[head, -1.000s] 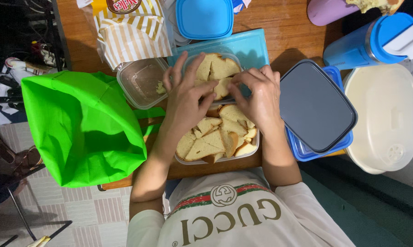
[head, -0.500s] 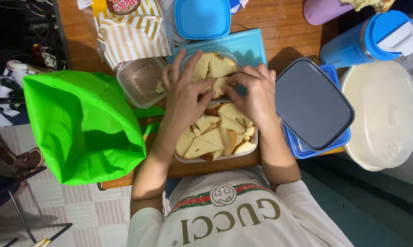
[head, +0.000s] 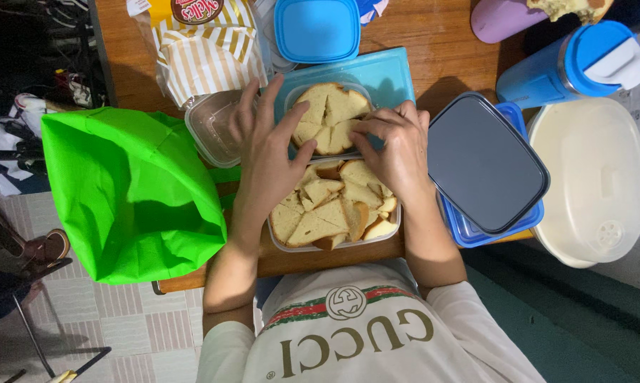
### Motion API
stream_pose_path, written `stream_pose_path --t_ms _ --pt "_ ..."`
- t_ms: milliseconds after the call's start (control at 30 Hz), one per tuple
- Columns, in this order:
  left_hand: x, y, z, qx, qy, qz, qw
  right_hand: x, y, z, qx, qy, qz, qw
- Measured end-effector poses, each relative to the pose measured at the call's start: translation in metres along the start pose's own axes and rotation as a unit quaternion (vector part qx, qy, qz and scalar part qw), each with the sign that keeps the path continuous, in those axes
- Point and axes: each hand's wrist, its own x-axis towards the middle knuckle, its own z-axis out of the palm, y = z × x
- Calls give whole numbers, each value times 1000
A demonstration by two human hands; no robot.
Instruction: The person arranges slices of bread into plastic food containers, presses the slices down to fit them, snaps the lids onto the filled containers, and places the sealed containers into a green tote bag, adjusting the bag's straps at the end.
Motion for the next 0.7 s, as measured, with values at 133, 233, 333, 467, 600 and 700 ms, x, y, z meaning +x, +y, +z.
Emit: stream_pose_path --t_ms 133,233,333,467,600,700 --pt "-3 3 -7 28 3 -21 999 -1 1 0 8 -5 8 1000" --pt "-6 5 -10 38 19 -44 998 0 1 -2 28 0 13 1000" --pt "-7 4 -9 50 34 -59 996 1 0 -2 37 0 21 999" --pt "-6 1 -2 55 38 -56 996 1 -1 -3 52 5 13 999" --pt "-8 -3 -1 58 28 -43 997 1 -4 0 62 13 -10 998" --pt "-9 -4 -3 62 12 -41 997 -2 -9 3 76 13 -24 997"
